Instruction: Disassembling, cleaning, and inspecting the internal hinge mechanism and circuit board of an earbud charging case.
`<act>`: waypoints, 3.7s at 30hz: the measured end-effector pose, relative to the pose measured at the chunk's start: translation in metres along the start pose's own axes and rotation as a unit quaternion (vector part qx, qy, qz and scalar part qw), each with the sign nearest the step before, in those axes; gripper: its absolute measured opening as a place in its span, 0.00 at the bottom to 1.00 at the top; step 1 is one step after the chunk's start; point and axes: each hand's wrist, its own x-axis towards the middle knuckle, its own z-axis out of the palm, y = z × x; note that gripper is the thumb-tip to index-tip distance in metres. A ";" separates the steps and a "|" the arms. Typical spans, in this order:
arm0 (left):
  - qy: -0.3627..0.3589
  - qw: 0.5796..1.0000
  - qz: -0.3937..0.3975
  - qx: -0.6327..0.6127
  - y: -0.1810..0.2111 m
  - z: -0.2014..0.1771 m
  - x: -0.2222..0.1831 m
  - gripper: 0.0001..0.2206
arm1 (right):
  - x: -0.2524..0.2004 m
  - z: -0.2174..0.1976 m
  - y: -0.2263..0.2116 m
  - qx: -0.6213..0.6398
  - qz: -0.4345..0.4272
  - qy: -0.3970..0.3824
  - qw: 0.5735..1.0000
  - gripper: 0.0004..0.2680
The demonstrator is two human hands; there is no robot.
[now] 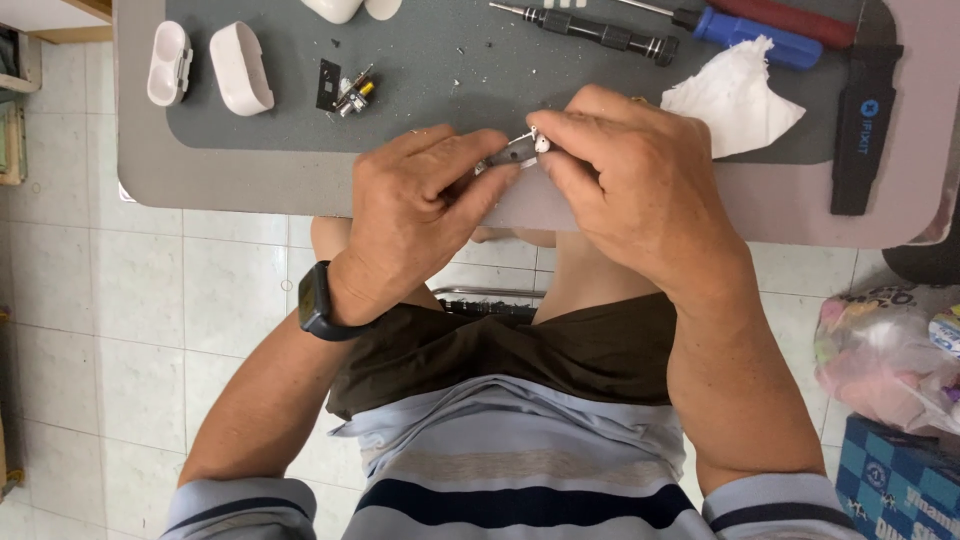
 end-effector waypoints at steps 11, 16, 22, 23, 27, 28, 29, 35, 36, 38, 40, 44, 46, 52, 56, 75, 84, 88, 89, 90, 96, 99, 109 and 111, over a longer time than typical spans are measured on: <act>-0.052 0.983 0.041 0.171 -0.014 -0.006 -0.014 0.16 | -0.002 0.001 0.003 0.026 0.024 -0.002 0.999 0.07; -0.055 0.990 0.035 0.125 -0.003 -0.009 -0.005 0.11 | -0.003 0.002 0.003 0.028 0.014 0.009 0.999 0.07; -0.037 0.935 0.160 0.315 0.004 -0.009 0.004 0.05 | -0.005 0.006 0.007 0.016 0.011 0.011 1.000 0.06; -0.034 0.929 0.182 0.320 0.003 -0.009 0.005 0.06 | -0.004 0.007 0.007 0.014 0.012 0.007 1.000 0.06; -0.068 0.995 0.072 -0.010 0.001 -0.025 0.007 0.08 | -0.006 0.010 0.009 -0.003 0.002 0.009 1.000 0.05; -0.065 0.996 0.063 -0.015 -0.003 -0.031 0.005 0.08 | -0.007 0.010 0.010 -0.017 -0.003 0.014 1.000 0.05; -0.062 0.996 0.054 -0.021 -0.007 -0.037 0.003 0.08 | -0.007 0.012 0.010 -0.030 -0.007 0.018 0.999 0.04; -0.225 0.969 0.064 0.083 -0.019 -0.079 0.010 0.07 | -0.007 0.010 0.007 -0.043 -0.015 0.039 0.998 0.05; -0.222 0.969 0.061 0.087 -0.018 -0.078 0.010 0.07 | -0.006 0.008 0.004 -0.040 -0.020 0.039 0.998 0.05; -0.221 0.972 0.042 0.074 -0.018 -0.075 0.009 0.17 | -0.005 0.003 0.001 -0.023 -0.005 0.017 1.000 0.02; -0.211 0.972 -0.011 0.100 -0.006 -0.079 0.004 0.22 | -0.007 0.005 0.002 -0.027 -0.006 0.019 0.999 0.03; -0.085 0.971 -0.107 0.195 -0.003 -0.056 -0.020 0.34 | -0.009 0.007 0.004 -0.032 0.008 0.013 0.999 0.05; -0.037 0.968 -0.096 0.229 0.001 -0.038 -0.025 0.32 | -0.010 0.007 0.003 -0.033 0.007 0.016 0.999 0.05; 0.010 0.963 -0.063 0.261 -0.007 -0.021 -0.023 0.15 | -0.010 0.005 0.002 -0.034 0.003 0.026 0.999 0.05; -0.069 0.986 -0.020 0.149 -0.006 -0.040 -0.023 0.14 | -0.010 0.006 0.003 -0.027 0.002 0.025 0.999 0.05; -0.022 0.978 0.102 0.179 0.013 -0.009 0.005 0.04 | -0.008 0.005 0.002 -0.005 -0.005 0.039 0.999 0.07; -0.032 0.966 0.115 0.228 0.015 -0.006 0.011 0.07 | -0.008 0.006 0.005 -0.022 0.003 0.029 0.999 0.04; -0.042 0.971 0.078 0.223 0.014 -0.005 0.007 0.07 | -0.009 0.007 0.007 -0.030 0.003 0.026 0.999 0.04; -0.053 0.971 0.053 0.228 0.013 -0.004 0.005 0.14 | -0.009 0.009 0.008 -0.041 0.001 0.030 0.999 0.05; -0.054 0.971 0.054 0.227 0.012 -0.003 0.004 0.14 | -0.009 0.007 0.008 -0.041 0.002 0.030 0.999 0.05; -0.019 0.989 0.053 0.138 0.000 0.001 -0.002 0.09 | -0.004 -0.001 0.002 0.027 -0.010 0.044 0.999 0.07; 0.002 0.993 0.042 0.111 -0.006 0.001 -0.005 0.08 | -0.001 -0.009 -0.002 0.061 -0.001 0.007 0.998 0.15; -0.022 0.996 0.072 0.056 -0.015 -0.008 -0.006 0.06 | -0.004 0.005 -0.007 -0.086 -0.059 0.064 0.992 0.13; -0.006 0.997 0.069 0.046 -0.018 -0.004 -0.008 0.06 | -0.004 0.004 -0.011 -0.131 -0.077 0.064 0.986 0.12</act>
